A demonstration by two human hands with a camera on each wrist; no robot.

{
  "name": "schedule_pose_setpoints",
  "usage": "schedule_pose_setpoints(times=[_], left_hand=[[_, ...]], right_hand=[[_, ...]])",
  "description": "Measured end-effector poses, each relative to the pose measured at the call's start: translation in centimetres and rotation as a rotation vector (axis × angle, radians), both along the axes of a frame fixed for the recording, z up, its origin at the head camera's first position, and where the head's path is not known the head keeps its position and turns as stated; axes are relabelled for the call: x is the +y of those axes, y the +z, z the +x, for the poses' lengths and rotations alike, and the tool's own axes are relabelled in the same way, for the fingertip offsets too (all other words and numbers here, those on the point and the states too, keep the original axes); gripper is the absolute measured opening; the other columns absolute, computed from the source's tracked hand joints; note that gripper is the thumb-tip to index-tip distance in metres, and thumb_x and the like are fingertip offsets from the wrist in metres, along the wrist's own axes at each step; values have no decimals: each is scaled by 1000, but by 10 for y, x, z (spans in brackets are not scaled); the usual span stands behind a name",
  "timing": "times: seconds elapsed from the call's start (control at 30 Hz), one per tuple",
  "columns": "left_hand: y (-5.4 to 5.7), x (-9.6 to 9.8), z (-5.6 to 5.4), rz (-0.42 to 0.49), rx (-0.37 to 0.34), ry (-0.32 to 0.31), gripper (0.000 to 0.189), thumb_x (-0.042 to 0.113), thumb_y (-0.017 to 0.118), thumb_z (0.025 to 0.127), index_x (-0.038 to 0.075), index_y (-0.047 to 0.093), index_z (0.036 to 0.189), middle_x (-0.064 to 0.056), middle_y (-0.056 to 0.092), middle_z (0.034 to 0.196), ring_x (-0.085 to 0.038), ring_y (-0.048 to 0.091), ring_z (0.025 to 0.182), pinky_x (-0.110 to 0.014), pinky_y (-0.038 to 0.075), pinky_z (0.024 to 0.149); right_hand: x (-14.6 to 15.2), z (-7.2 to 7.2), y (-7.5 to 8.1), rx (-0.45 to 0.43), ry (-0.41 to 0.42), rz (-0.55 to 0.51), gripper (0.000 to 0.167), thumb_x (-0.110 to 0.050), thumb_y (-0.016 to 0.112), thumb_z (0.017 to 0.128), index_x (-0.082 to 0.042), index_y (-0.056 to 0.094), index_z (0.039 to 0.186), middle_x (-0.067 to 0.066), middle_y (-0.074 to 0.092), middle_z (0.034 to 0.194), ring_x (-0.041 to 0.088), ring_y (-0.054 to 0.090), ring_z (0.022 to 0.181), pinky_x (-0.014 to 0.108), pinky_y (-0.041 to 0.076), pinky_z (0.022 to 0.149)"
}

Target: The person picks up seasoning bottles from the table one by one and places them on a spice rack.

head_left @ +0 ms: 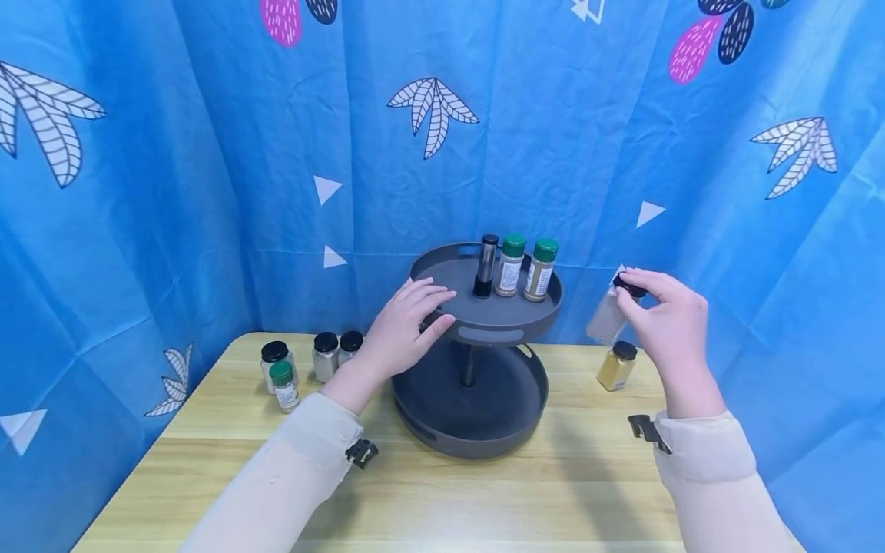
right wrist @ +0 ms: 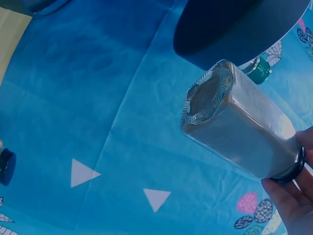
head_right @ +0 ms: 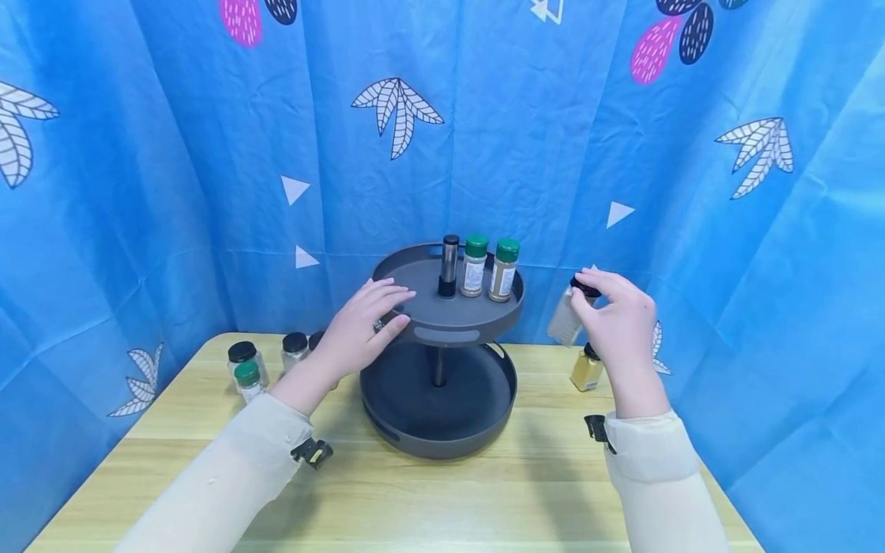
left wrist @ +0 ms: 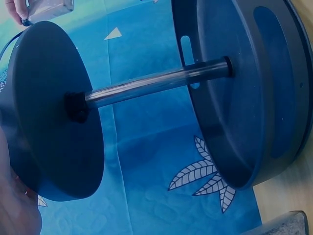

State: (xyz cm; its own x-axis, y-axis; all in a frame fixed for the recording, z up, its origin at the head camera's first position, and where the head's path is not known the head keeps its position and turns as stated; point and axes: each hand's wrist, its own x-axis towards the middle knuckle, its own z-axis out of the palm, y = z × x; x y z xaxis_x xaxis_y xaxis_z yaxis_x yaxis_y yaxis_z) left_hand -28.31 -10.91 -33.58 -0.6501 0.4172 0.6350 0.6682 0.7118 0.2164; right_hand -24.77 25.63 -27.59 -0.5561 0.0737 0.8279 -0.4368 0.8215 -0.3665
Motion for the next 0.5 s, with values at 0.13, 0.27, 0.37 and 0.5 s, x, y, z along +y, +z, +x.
schedule_pose_setpoints(times=[0.13, 0.27, 0.37, 0.5], left_hand=[[-1, 0, 0, -2, 9, -12, 60, 59, 37, 103, 19, 59, 141, -3, 57, 143, -22, 35, 146, -44, 16, 124], [-2, 0, -1, -3, 15, -12, 64, 63, 32, 102, 20, 59, 141, -2, 57, 143, -22, 35, 145, -42, 14, 125], [-1, 0, 0, 2, 16, -16, 62, 60, 35, 103, 18, 60, 140, -3, 57, 142, -22, 36, 145, -42, 14, 125], [0, -1, 0, 6, 18, -18, 56, 56, 40, 104, 17, 60, 140, -4, 58, 142, -23, 36, 145, -46, 17, 124]], right_hand=[[-3, -2, 3, 21, 17, -8, 23, -9, 74, 88, -8, 78, 111, 11, 74, 113, 33, 69, 105, 6, 34, 66], [-7, -3, 8, 20, 23, -22, 23, -11, 72, 90, -9, 78, 112, 9, 74, 114, 29, 68, 107, 5, 36, 71], [-11, -4, 12, 23, 37, -28, 24, -12, 71, 91, -9, 77, 113, 8, 73, 116, 27, 68, 109, 6, 37, 71], [-17, -5, 19, 41, 56, -26, 24, -12, 71, 91, -9, 77, 113, 8, 73, 116, 27, 68, 109, 6, 38, 73]])
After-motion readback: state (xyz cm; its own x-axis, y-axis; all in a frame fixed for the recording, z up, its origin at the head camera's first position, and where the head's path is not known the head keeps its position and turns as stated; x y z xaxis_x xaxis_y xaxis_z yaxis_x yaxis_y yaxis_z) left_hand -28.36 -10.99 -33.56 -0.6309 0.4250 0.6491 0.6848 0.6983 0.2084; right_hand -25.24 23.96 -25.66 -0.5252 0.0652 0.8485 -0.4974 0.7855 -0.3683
